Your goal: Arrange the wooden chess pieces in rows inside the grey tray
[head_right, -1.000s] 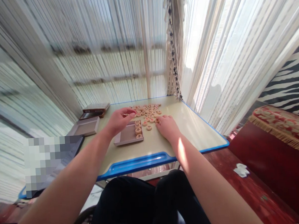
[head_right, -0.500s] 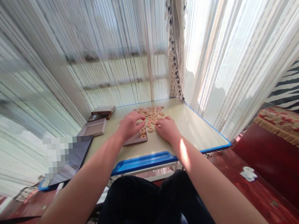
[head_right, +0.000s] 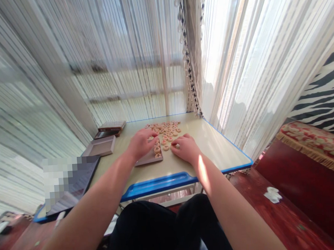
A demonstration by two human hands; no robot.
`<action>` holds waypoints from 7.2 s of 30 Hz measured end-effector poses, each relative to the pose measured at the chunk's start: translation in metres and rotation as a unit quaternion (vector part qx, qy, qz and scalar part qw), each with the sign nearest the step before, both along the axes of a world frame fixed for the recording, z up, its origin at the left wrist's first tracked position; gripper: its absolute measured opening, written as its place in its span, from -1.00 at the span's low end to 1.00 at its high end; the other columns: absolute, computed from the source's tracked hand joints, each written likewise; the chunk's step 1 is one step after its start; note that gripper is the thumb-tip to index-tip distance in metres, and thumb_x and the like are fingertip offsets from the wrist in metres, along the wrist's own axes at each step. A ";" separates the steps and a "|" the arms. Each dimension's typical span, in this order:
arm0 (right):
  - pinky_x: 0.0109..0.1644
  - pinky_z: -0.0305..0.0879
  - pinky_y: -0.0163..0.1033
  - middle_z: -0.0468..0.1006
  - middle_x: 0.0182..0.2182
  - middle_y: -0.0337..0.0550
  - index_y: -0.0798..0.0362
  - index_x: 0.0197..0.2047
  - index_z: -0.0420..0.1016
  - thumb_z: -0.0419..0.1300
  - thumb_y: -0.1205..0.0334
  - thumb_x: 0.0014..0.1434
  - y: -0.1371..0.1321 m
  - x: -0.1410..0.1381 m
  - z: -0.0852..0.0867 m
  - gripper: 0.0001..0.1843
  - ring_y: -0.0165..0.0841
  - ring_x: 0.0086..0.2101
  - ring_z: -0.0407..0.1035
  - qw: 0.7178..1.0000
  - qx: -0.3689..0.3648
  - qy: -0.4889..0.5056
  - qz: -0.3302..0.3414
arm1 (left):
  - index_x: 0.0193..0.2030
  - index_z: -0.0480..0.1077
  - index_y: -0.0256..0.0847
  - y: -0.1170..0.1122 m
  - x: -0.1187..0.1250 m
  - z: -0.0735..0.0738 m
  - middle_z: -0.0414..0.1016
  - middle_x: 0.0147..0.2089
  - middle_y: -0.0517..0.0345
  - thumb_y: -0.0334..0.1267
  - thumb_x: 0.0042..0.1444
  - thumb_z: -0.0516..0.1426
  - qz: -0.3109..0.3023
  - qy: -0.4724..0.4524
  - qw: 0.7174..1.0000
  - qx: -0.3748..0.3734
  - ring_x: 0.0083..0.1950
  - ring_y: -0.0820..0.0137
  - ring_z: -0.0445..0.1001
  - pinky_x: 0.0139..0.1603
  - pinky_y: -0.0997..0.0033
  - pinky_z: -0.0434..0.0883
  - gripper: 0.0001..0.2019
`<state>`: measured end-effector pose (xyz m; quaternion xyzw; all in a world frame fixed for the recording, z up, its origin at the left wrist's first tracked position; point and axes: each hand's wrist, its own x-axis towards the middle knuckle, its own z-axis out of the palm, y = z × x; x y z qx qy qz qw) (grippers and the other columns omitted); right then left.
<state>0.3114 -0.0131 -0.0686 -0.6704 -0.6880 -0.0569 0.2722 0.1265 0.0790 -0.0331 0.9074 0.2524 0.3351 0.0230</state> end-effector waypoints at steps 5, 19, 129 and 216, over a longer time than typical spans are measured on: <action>-0.10 0.18 -0.18 0.54 -0.42 -0.18 -0.01 -0.30 0.55 0.02 0.15 0.18 0.005 0.002 -0.003 -0.73 -0.29 -0.28 0.25 1.000 0.020 0.001 0.014 | -0.23 0.49 -0.16 -0.013 0.007 0.004 0.53 -0.28 0.08 -0.29 0.11 0.03 -0.101 0.002 0.995 0.029 -0.18 0.33 0.41 -0.08 0.30 0.30 -0.79; -0.18 0.23 -0.23 0.54 -0.35 -0.18 0.03 -0.18 0.33 0.06 0.12 0.15 -0.004 -0.012 0.003 -0.78 -0.37 -0.30 0.39 0.970 0.095 0.221 0.038 | -0.19 0.47 -0.15 -0.019 0.011 0.000 0.53 -0.32 0.15 -0.11 0.11 0.06 -0.124 0.055 0.990 0.032 -0.26 0.35 0.40 -0.12 0.34 0.27 -0.75; -0.45 0.04 -0.33 0.54 -0.47 -0.20 -0.01 -0.42 0.50 -0.01 0.10 0.13 0.075 0.042 0.024 -0.70 -0.39 -0.48 0.31 0.989 -0.128 -0.060 -0.051 | -0.33 0.46 -0.09 0.099 0.061 0.004 0.54 -0.28 0.13 -0.27 -0.02 0.07 0.086 0.218 0.968 -0.092 -0.28 0.28 0.46 -0.35 0.41 0.31 -0.85; -0.04 0.18 -0.14 0.51 -0.27 -0.13 -0.01 -0.27 0.56 0.07 0.26 0.09 0.078 0.043 0.017 -0.77 -0.23 -0.18 0.25 0.996 -0.034 -0.056 0.061 | -0.26 0.50 -0.18 0.092 0.064 0.015 0.55 -0.27 0.17 -0.21 -0.05 0.11 0.029 0.175 0.945 -0.274 -0.34 0.40 0.46 -0.45 0.52 0.34 -0.77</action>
